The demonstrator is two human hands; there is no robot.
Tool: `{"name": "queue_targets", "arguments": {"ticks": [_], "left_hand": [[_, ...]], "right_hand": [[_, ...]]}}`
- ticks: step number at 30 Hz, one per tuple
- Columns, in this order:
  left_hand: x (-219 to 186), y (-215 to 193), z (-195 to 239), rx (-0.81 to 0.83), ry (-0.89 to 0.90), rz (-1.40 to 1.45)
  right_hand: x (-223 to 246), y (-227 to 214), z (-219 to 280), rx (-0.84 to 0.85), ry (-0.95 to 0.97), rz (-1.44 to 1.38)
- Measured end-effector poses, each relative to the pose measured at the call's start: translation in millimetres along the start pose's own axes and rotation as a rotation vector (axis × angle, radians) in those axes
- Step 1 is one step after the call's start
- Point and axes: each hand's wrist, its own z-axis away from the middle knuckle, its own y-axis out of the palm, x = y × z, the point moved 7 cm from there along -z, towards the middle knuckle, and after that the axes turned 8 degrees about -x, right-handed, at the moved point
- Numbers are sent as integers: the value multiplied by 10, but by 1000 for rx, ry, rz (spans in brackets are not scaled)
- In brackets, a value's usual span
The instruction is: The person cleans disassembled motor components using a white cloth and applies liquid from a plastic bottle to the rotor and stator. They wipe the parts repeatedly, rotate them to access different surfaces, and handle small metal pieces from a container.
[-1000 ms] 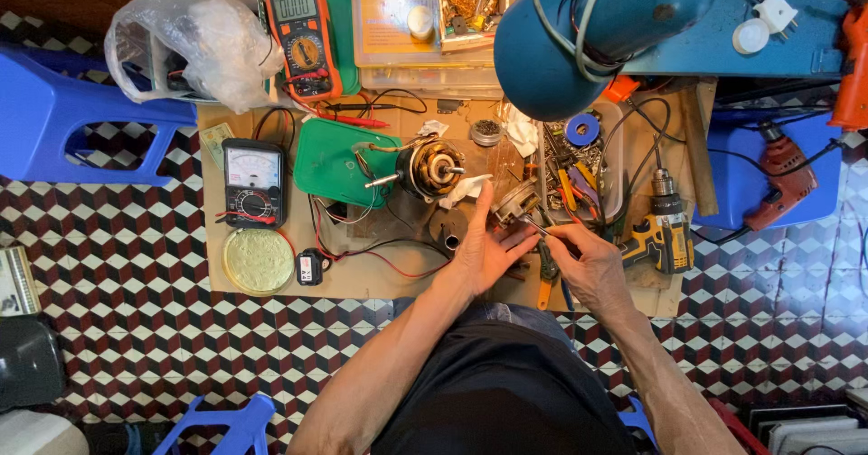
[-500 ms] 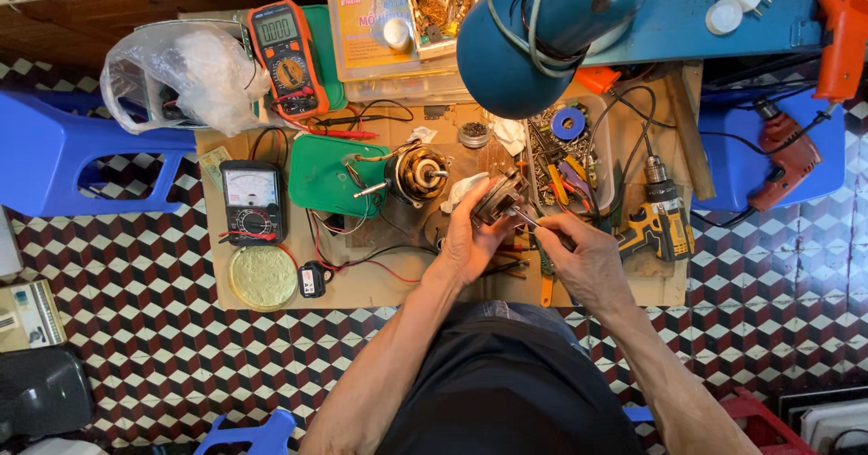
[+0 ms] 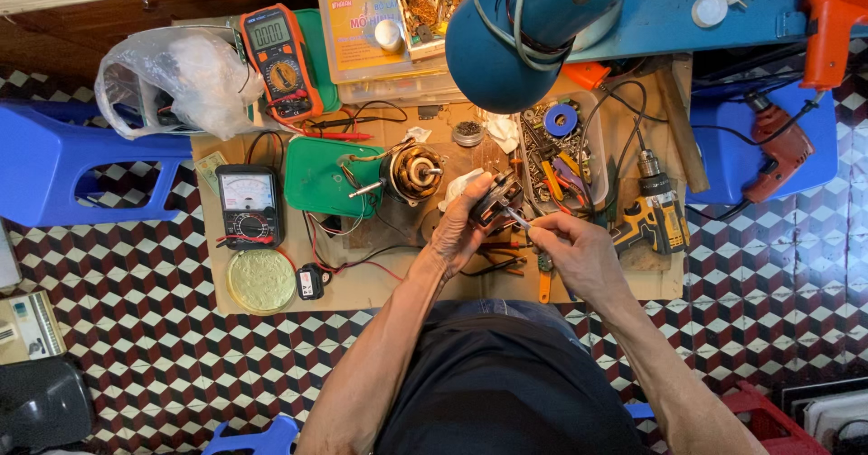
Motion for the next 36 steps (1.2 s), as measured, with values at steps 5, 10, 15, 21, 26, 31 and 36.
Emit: {"name": "queue_targets", "arguments": {"ticks": [5,10,15,21,26,31,36], "left_hand": [[-56,70,68,89,3,32],[11,53,48,55,-40,66],[90,-34,-2,-93,13,31],[270,-39,-79,-182,7,18],[313,-27,-60,-215,-10,11],[223,43,32,-141,-43,-39],[177,144,53,-102,-83,23]], "right_hand": [[-363,170,-35,172,500,-534],[-238,261,-8,369,489,-791],[163,74,-25,-8,-187,363],[574,193,192,-341,-781,529],[416,167,88,-329,-726,506],[-21,197,-288,106,-78,87],[-12,191,-313,264,89,-134]]}}
